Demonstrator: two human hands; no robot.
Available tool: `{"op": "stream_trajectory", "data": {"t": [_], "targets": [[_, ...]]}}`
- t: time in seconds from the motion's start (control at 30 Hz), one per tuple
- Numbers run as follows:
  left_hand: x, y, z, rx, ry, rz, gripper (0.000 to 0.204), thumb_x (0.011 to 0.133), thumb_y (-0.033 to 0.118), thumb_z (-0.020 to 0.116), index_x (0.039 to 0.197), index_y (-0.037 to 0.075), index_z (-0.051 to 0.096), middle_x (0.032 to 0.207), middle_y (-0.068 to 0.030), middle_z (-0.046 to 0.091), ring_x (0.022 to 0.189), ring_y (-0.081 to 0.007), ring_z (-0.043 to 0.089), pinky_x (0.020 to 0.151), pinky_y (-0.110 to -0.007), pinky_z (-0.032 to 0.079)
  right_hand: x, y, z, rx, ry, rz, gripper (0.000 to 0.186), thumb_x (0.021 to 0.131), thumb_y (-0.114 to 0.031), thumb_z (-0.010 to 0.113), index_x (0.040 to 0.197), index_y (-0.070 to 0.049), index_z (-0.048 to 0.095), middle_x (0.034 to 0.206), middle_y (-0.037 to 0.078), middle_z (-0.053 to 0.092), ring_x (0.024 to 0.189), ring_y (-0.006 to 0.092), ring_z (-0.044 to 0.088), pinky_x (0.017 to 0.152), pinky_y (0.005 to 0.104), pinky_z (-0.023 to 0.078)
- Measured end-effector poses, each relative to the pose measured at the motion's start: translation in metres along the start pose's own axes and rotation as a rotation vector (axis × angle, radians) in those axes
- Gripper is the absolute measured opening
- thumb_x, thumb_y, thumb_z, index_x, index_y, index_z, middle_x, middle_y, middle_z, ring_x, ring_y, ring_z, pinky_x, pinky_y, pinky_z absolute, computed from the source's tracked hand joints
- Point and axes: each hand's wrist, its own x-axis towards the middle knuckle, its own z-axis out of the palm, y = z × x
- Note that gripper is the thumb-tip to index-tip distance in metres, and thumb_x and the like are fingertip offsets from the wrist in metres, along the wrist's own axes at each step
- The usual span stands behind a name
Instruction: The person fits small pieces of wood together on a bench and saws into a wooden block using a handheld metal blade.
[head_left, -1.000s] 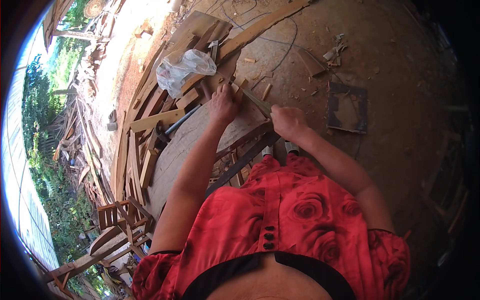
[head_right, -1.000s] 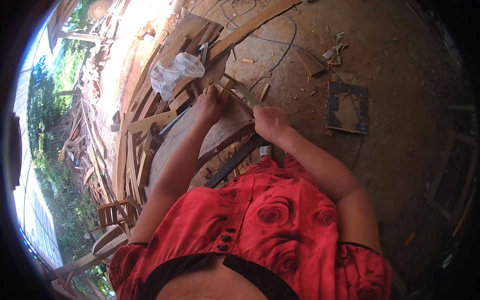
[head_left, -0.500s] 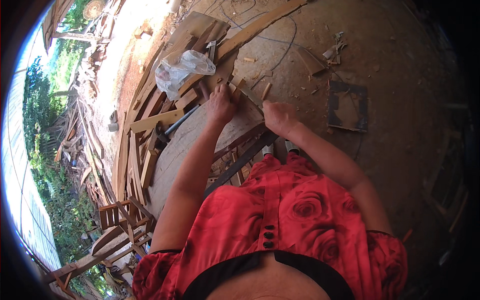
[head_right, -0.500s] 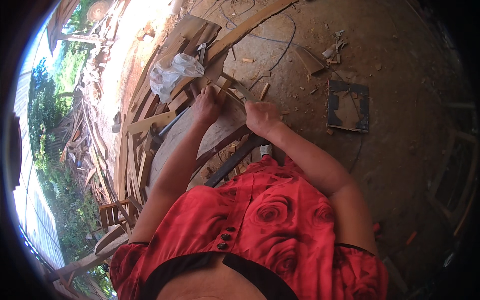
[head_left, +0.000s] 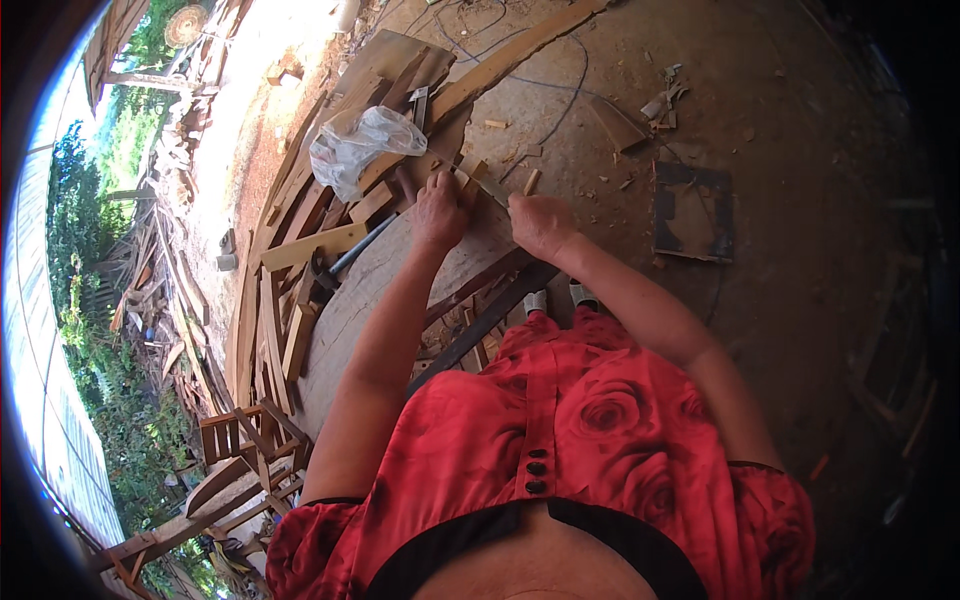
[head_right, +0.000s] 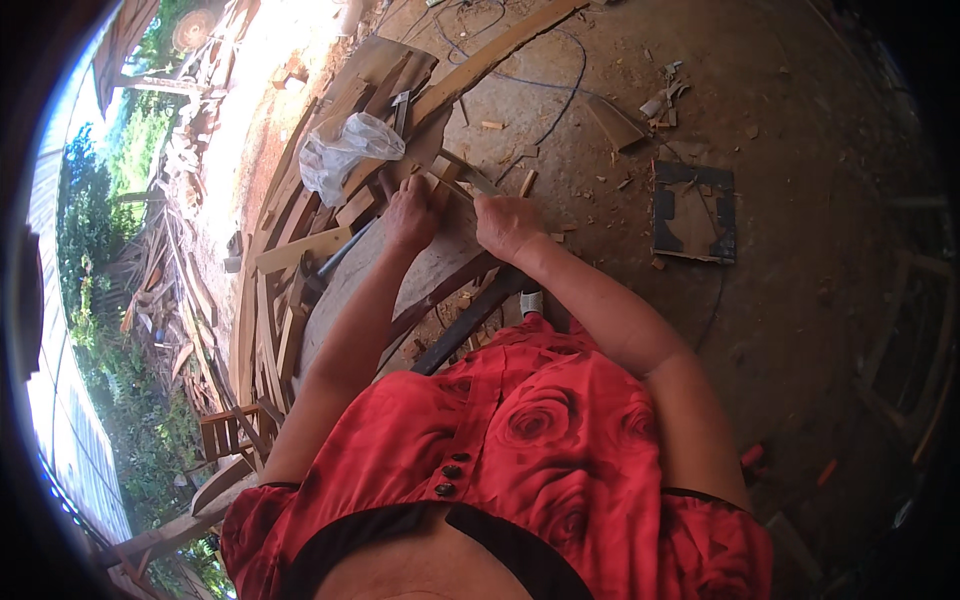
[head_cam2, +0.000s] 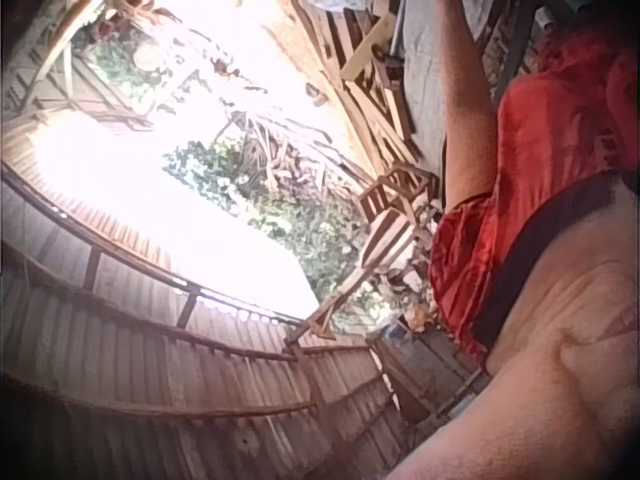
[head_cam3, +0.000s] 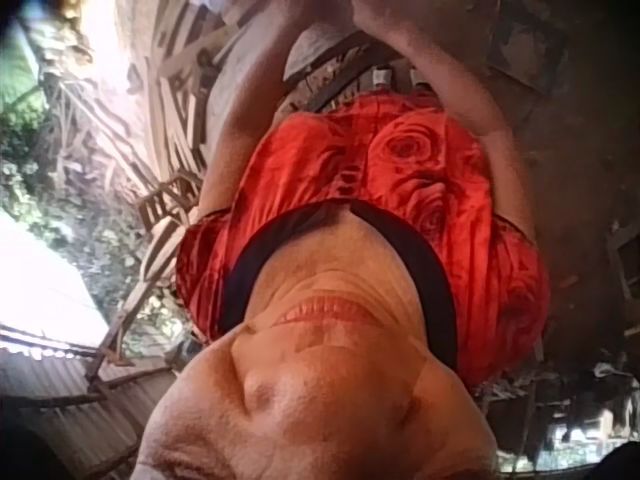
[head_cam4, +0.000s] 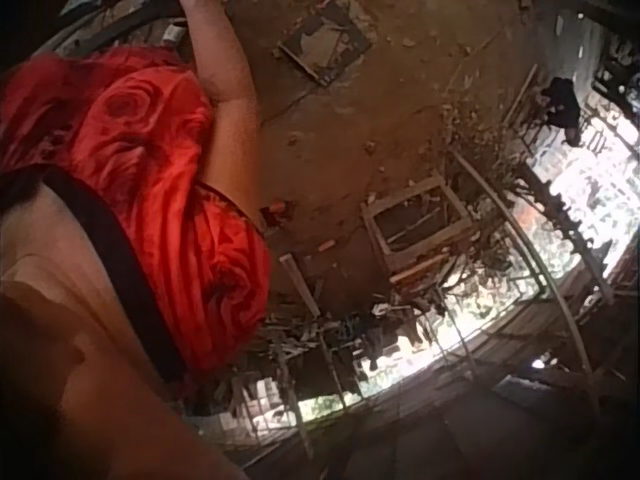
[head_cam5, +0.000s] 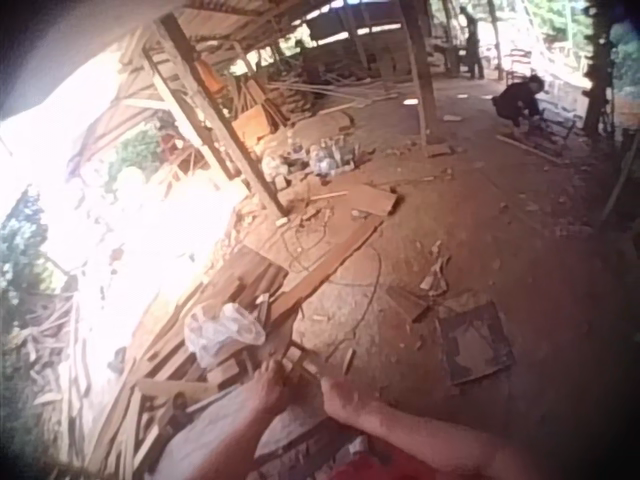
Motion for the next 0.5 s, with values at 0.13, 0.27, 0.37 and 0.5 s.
{"op": "stream_trajectory", "data": {"t": [0.13, 0.27, 0.37, 0.5], "targets": [[-0.001, -0.006, 0.001, -0.005, -0.001, -0.026, 0.038, 0.087, 0.039, 0.056, 0.104, 0.005, 0.05, 0.11, -0.0187, 0.056, 0.101, -0.0417, 0.054, 0.083, -0.05, 0.044, -0.05, 0.02, -0.012, 0.005, -0.06, 0.029, 0.014, 0.082, -0.012, 0.05, 0.085, -0.003, 0.06, 0.081, 0.023, 0.066, 0.079, 0.0383, 0.066, 0.071, 0.0475, 0.052], [-0.002, -0.007, -0.001, 0.01, -0.027, -0.026, 0.038, 0.087, 0.037, 0.056, 0.105, 0.005, 0.049, 0.111, -0.019, 0.056, 0.102, -0.0419, 0.054, 0.084, -0.05, 0.043, -0.063, 0.022, -0.017, -0.024, -0.054, 0.044, 0.014, 0.082, -0.012, 0.049, 0.084, -0.003, 0.06, 0.079, 0.022, 0.066, 0.078, 0.0384, 0.066, 0.071, 0.0478, 0.052], [0.002, -0.002, 0.0, 0.007, -0.03, 0.008, 0.038, 0.087, 0.037, 0.056, 0.105, 0.004, 0.049, 0.111, -0.0199, 0.056, 0.102, -0.0425, 0.054, 0.085, -0.05, 0.043, -0.013, 0.009, -0.004, 0.015, -0.006, 0.006, 0.014, 0.08, -0.011, 0.05, 0.085, -0.004, 0.061, 0.081, 0.021, 0.067, 0.08, 0.0379, 0.066, 0.071, 0.0473, 0.052], [0.002, -0.001, 0.004, -0.016, 0.033, 0.017, 0.039, 0.087, 0.04, 0.058, 0.101, 0.004, 0.049, 0.104, -0.0206, 0.056, 0.103, -0.0418, 0.053, 0.083, -0.05, 0.042, 0.011, 0.0, 0.009, 0.037, 0.052, -0.041, 0.015, 0.08, -0.011, 0.05, 0.086, -0.004, 0.062, 0.082, 0.02, 0.067, 0.08, 0.0375, 0.066, 0.072, 0.0471, 0.052]]}}
